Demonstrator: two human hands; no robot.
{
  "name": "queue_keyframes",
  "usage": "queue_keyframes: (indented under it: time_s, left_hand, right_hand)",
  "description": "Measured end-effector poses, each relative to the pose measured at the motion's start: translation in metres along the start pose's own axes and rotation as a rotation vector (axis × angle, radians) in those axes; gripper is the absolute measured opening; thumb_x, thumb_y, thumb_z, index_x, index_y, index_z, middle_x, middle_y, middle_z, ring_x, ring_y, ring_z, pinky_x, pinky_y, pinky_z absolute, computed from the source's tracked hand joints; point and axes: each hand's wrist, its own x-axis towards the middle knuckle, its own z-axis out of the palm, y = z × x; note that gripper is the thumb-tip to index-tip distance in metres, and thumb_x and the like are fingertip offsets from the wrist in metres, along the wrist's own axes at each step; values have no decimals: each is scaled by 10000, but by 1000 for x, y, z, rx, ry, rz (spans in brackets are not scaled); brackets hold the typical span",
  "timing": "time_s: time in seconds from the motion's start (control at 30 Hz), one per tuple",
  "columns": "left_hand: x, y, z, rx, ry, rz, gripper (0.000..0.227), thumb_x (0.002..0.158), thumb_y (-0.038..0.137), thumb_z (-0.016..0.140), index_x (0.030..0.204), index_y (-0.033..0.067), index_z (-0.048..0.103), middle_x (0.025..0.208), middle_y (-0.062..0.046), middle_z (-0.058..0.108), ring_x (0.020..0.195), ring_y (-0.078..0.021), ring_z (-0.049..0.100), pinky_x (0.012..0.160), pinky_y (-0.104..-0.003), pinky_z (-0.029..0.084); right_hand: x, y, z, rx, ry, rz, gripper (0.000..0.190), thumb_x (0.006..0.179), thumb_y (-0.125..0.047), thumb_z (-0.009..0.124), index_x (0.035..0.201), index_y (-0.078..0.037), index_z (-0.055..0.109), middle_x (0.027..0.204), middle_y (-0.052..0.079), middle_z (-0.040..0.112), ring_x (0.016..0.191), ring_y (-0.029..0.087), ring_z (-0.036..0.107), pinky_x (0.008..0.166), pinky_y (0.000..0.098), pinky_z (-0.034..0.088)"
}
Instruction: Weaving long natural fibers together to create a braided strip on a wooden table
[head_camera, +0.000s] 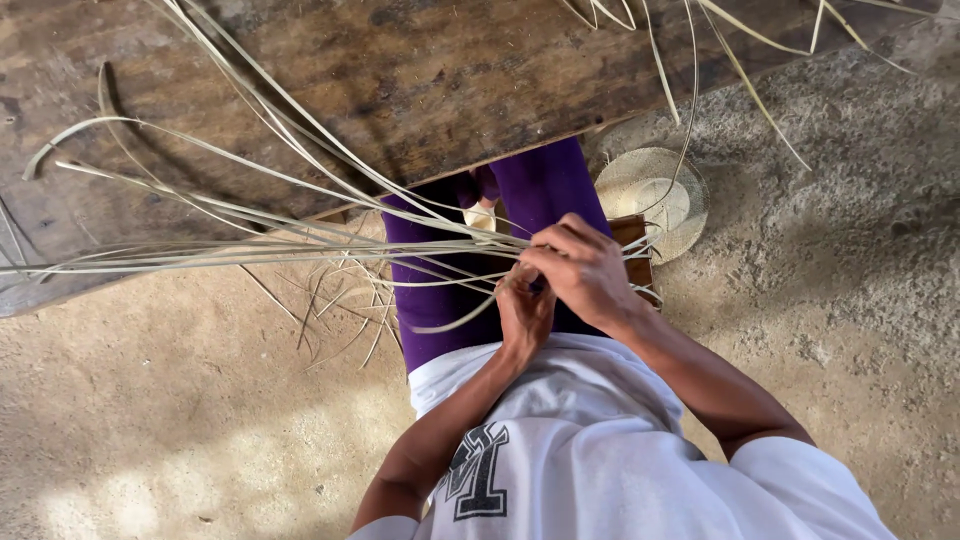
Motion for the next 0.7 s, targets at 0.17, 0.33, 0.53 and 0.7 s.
queue_keyframes:
  time_s: [0.17, 0.33, 0.53, 0.7]
  left_hand:
    - [4, 15, -3, -26, -7, 26, 133, 760, 155, 693, 736, 25, 680, 656, -152, 628, 696, -402, 616, 669, -342, 472]
    - [3, 17, -4, -44, -30, -4, 152, 795, 193, 687, 818, 43, 696, 722, -162, 630, 761, -383, 628, 708, -346, 482]
    - [4, 19, -6, -65, -37, -18, 167, 809, 192, 689, 846, 29, 704, 700, -171, 622, 749, -359, 633, 683, -344, 479]
    - [6, 9, -4, -166, -46, -65, 173, 828, 169, 676, 852, -1, 705, 651, -149, 603, 704, -205, 616, 652, -337, 458]
  right_hand:
    - [-19, 3, -29, 457, 124, 257, 44, 758, -80, 709, 738, -117, 700, 680, -4, 662, 651, 172, 601, 615, 273, 503]
    - [-58, -1, -25, 421, 125, 324, 69, 782, -85, 688, 733, -131, 703, 615, -10, 657, 610, 180, 601, 595, 257, 501]
    - [-72, 1, -4, 209, 113, 300, 51, 795, -81, 685, 810, -128, 698, 619, 7, 630, 630, 195, 586, 565, 272, 501]
    - [-65, -7, -4, -39, 66, 275, 110, 801, -80, 689, 889, -146, 692, 685, 13, 592, 701, 196, 563, 518, 299, 497]
